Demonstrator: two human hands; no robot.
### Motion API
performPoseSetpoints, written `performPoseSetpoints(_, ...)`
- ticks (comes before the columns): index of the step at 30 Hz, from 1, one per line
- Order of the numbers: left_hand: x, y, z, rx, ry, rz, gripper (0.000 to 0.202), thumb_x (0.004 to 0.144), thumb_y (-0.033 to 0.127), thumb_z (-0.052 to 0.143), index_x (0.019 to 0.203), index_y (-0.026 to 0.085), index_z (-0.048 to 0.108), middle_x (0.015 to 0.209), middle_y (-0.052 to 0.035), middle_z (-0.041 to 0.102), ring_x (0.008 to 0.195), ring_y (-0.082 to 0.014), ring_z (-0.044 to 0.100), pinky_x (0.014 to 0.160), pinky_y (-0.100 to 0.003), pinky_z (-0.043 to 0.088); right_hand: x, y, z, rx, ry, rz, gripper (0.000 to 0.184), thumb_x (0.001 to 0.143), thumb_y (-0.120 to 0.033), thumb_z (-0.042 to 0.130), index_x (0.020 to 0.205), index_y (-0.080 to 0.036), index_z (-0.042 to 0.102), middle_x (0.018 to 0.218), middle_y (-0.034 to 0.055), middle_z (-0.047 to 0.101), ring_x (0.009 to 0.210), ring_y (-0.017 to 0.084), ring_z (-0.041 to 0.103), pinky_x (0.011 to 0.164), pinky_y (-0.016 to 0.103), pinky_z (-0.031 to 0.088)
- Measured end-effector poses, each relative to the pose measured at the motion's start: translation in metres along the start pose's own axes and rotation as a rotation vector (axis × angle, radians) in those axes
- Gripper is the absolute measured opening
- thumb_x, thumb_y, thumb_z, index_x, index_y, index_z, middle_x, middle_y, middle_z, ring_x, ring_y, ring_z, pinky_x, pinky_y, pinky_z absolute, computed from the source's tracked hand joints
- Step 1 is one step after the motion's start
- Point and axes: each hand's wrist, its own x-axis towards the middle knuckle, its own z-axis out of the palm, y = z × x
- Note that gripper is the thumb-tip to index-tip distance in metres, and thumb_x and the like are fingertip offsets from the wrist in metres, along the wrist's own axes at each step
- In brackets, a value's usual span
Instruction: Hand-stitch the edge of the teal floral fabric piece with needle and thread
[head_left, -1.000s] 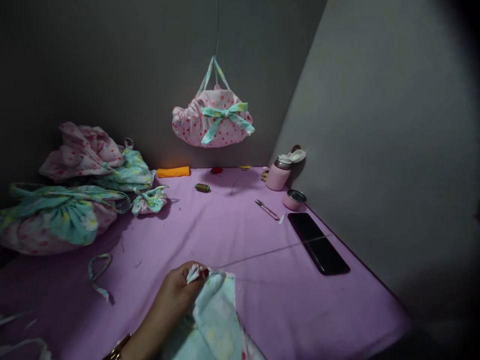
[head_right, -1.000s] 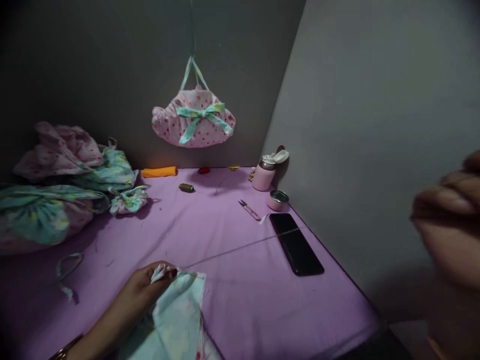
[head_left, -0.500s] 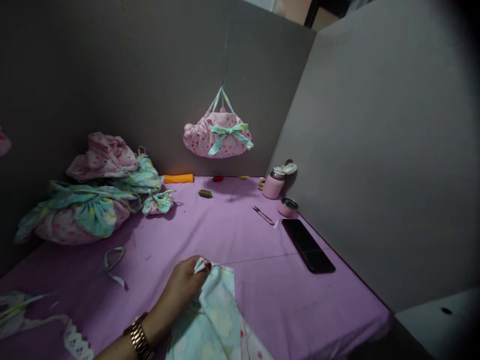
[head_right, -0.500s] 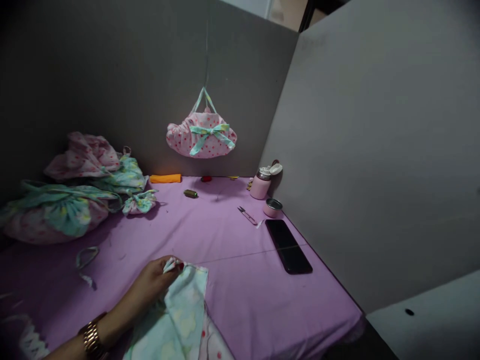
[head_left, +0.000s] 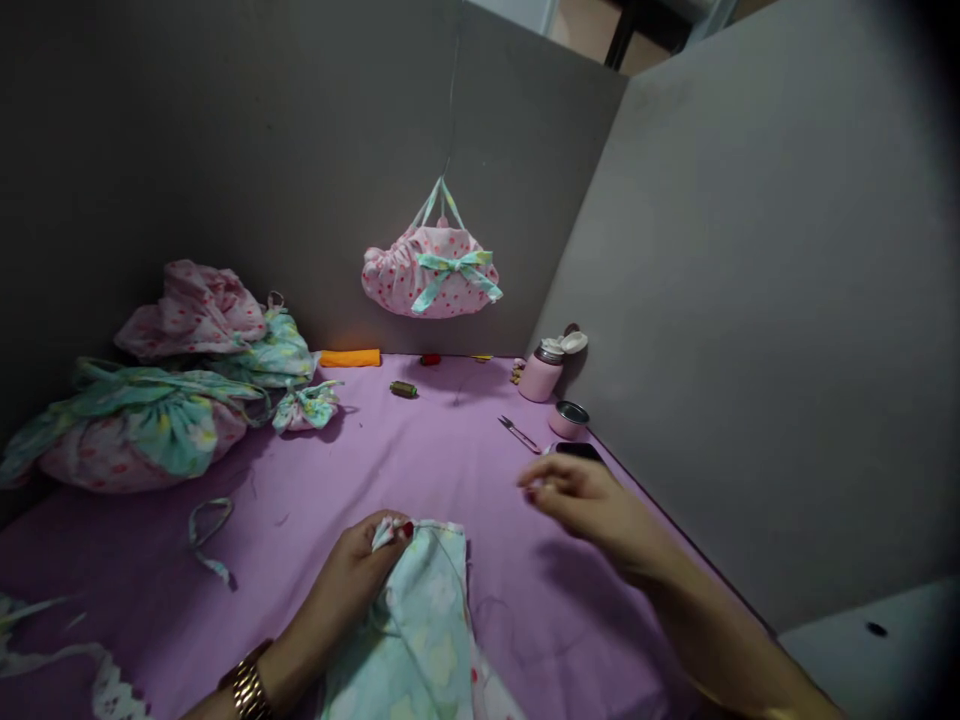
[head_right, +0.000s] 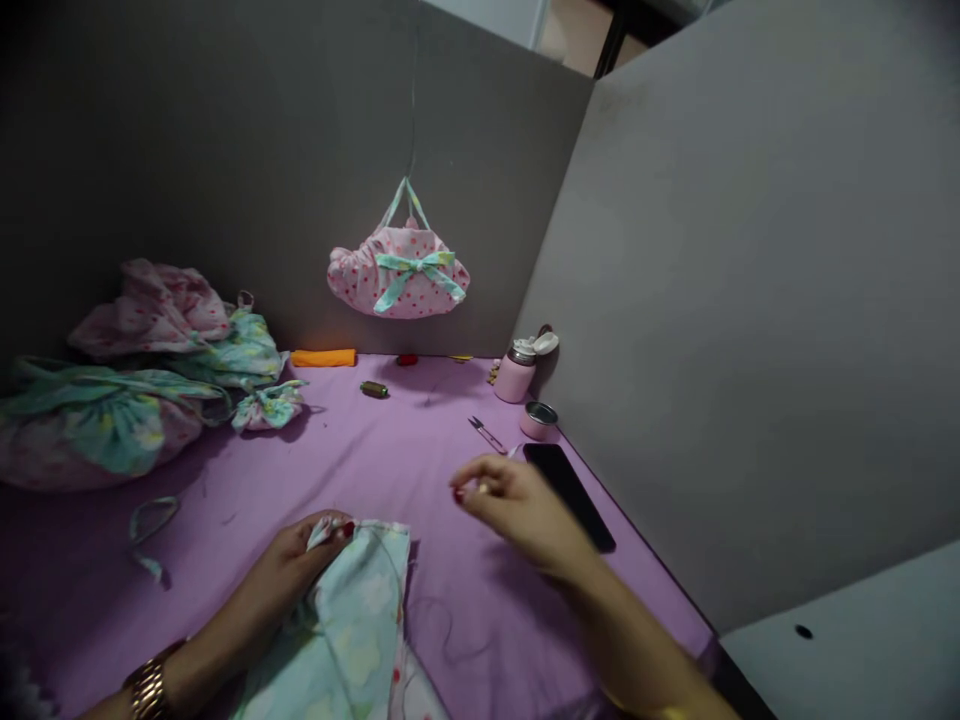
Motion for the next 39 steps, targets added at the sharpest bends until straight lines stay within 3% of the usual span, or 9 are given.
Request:
performPoseSetpoints(3, 0.002, -0.001, 0.001, -0.066, -0.031, -0.044, 0.032, 0.077, 0.048, 0.061, 0.074, 0.016, 0.058, 0.061, 0.004, 0.049, 0.054, -0.0124, 0.042, 0.053, -0.023, 0.034, 0.022, 0.031, 0.04, 0.219, -0.235, 0.235, 0.028, 0.072, -0.036, 0.071, 0.084, -0.012, 0.062, 0.054, -0.0058, 0.049, 0.044, 0.006, 0.038, 0.043, 0.019, 0.028)
performPoseSetpoints(7, 0.007, -0.006, 0.001, -0.117, 0.045, -0.125, 0.037, 0.071, 0.052, 0.064, 0.063, 0.019, 0.05, 0.053, 0.0072, 0.039, 0.047, -0.0104, 0.034, 0.046, -0.022, 0.027, 0.036, 0.058, 0.069, 0.268, -0.283, 0.161, 0.034, 0.07, -0.044, 0.068, 0.063, -0.013, 0.054, 0.054, -0.0058, 0.042, 0.051, 0.007, 0.036, 0.049, 0.02, 0.026)
performPoseSetpoints(10, 0.009, -0.008, 0.001, -0.051, 0.064, -0.158, 0.041, 0.07, 0.054, 0.064, 0.058, 0.02, 0.044, 0.051, 0.0086, 0.033, 0.046, -0.0097, 0.028, 0.045, -0.022, 0.022, 0.038, 0.06, 0.062, 0.162, -0.265, 0.124, 0.035, 0.075, -0.044, 0.062, 0.061, -0.014, 0.051, 0.054, -0.0055, 0.039, 0.052, 0.008, 0.034, 0.049, 0.021, 0.026)
performPoseSetpoints(15, 0.009, -0.001, 0.001, -0.005, 0.08, -0.18, 0.039, 0.073, 0.053, 0.061, 0.06, 0.019, 0.047, 0.052, 0.0083, 0.032, 0.049, -0.0104, 0.026, 0.046, -0.022, 0.021, 0.04, 0.033, 0.052, 0.073, -0.11, -0.02, 0.013, 0.086, -0.028, 0.051, 0.079, -0.017, 0.051, 0.062, -0.0055, 0.041, 0.055, 0.009, 0.037, 0.052, 0.021, 0.03)
performPoseSetpoints(18, 0.009, 0.001, 0.001, -0.019, 0.055, -0.176, 0.035, 0.073, 0.051, 0.062, 0.063, 0.019, 0.053, 0.053, 0.0074, 0.036, 0.049, -0.0108, 0.028, 0.046, -0.022, 0.024, 0.037, 0.022, 0.063, 0.024, -0.188, -0.081, 0.013, 0.088, -0.021, 0.046, 0.079, -0.018, 0.055, 0.061, -0.0052, 0.045, 0.053, 0.009, 0.042, 0.05, 0.02, 0.032)
performPoseSetpoints(20, 0.009, 0.0, 0.001, -0.053, 0.042, -0.182, 0.032, 0.073, 0.049, 0.063, 0.065, 0.018, 0.057, 0.054, 0.0061, 0.04, 0.05, -0.0112, 0.032, 0.046, -0.022, 0.027, 0.034, 0.024, 0.073, -0.01, -0.244, -0.115, 0.016, 0.087, -0.018, 0.048, 0.08, -0.019, 0.062, 0.064, -0.0033, 0.056, 0.056, 0.009, 0.05, 0.053, 0.02, 0.037)
performPoseSetpoints(24, 0.008, -0.002, 0.001, -0.125, 0.031, -0.228, 0.028, 0.072, 0.046, 0.066, 0.068, 0.019, 0.06, 0.055, 0.0038, 0.047, 0.05, -0.0116, 0.037, 0.045, -0.022, 0.031, 0.03, 0.041, 0.085, -0.026, -0.217, -0.141, 0.021, 0.084, -0.016, 0.054, 0.088, -0.024, 0.072, 0.078, 0.0, 0.071, 0.069, 0.013, 0.063, 0.063, 0.024, 0.045)
performPoseSetpoints(30, 0.007, -0.003, 0.001, -0.133, 0.033, -0.255, 0.033, 0.074, 0.05, 0.063, 0.066, 0.019, 0.059, 0.055, 0.004, 0.046, 0.05, -0.0107, 0.037, 0.046, -0.021, 0.031, 0.031, 0.05, 0.085, -0.088, -0.212, -0.197, 0.029, 0.084, -0.015, 0.053, 0.1, -0.032, 0.071, 0.088, -0.0003, 0.074, 0.077, 0.016, 0.068, 0.069, 0.027, 0.049)
performPoseSetpoints(39, 0.008, -0.006, 0.001, -0.131, 0.009, -0.273, 0.034, 0.076, 0.051, 0.062, 0.068, 0.018, 0.058, 0.057, 0.0034, 0.046, 0.052, -0.0105, 0.036, 0.048, -0.023, 0.03, 0.032, 0.054, 0.086, -0.098, -0.214, -0.172, 0.029, 0.084, -0.016, 0.053, 0.101, -0.033, 0.071, 0.086, -0.0003, 0.074, 0.075, 0.016, 0.068, 0.066, 0.027, 0.049)
